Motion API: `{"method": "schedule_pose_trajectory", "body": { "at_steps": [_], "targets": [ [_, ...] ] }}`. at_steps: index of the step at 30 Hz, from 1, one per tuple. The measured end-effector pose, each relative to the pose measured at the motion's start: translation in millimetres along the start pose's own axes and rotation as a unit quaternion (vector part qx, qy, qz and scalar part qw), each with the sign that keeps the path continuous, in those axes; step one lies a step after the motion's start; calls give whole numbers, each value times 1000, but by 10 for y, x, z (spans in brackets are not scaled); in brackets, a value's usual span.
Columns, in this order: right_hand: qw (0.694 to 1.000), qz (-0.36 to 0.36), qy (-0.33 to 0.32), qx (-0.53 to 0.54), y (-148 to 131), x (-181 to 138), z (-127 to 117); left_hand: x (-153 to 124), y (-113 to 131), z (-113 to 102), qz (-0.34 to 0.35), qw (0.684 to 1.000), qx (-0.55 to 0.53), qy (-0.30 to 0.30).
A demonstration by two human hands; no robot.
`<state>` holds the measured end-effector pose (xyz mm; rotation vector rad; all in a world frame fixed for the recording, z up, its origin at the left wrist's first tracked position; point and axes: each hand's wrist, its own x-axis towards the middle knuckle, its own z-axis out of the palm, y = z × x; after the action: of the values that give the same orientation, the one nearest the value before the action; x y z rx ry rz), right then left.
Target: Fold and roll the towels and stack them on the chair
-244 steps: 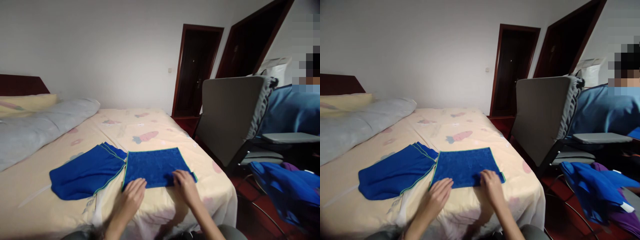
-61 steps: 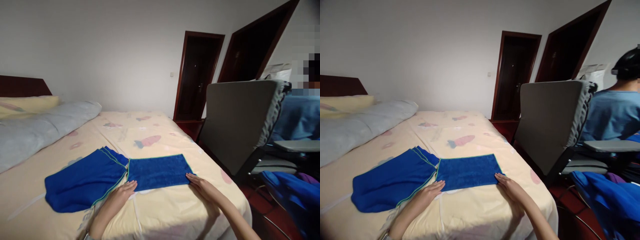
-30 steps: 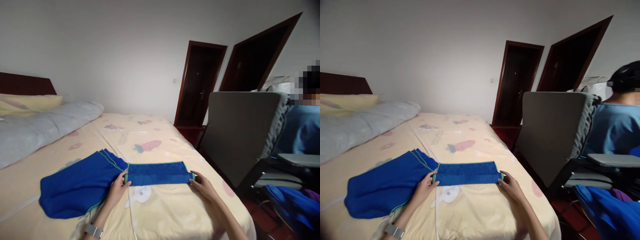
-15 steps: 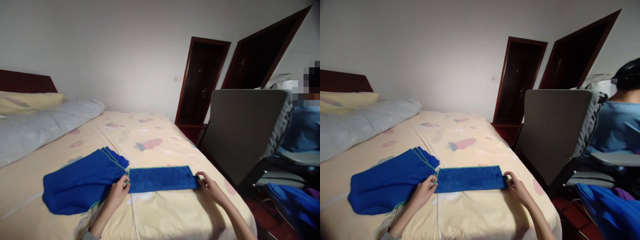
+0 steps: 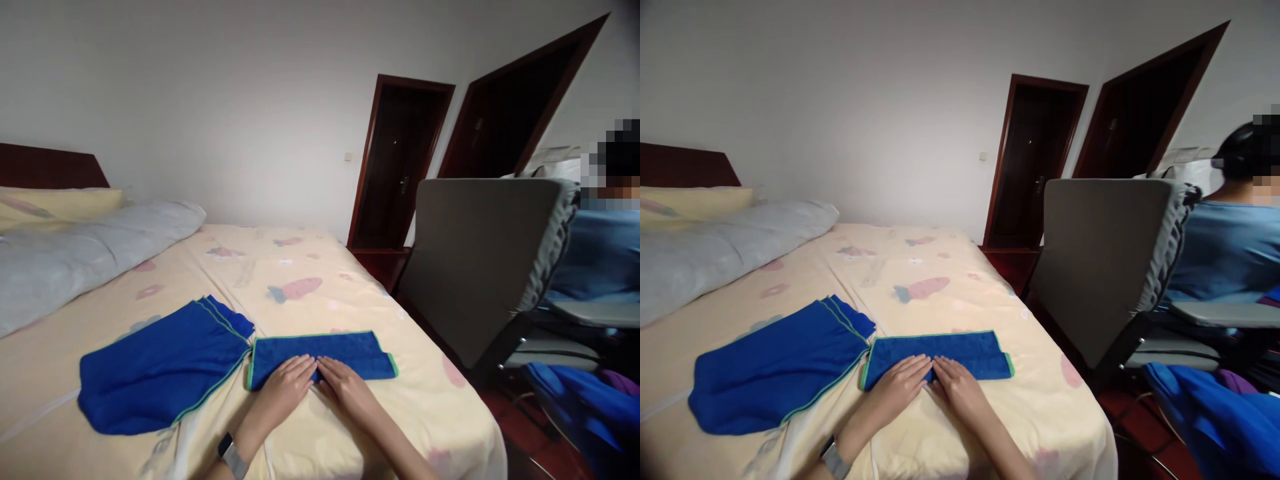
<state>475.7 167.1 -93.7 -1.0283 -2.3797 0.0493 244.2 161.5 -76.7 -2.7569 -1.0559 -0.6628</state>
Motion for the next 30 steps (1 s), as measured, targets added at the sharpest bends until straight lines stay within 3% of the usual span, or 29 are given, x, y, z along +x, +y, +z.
{"method": "schedule_pose_trajectory", "body": {
  "at_steps": [3,7,16,24,30],
  "targets": [
    [1000,-23,-21,-2,82,-26,101,-66,-66,124,1,999,-13,-33],
    [1000,-12,-21,0,357,-223,36,-268,-291,108,-19,998,-44,-47],
    [988,136,-49,56,903,-753,-472,-565,-572,-68,-50,994,-83,-57],
    [982,178,-28,63,1008,-797,-639,-623,-589,-263,-96,988,-107,-62],
    [982,170,-79,-3,913,-713,-776,-621,-596,-335,-103,991,-83,-35]
  ]
}}
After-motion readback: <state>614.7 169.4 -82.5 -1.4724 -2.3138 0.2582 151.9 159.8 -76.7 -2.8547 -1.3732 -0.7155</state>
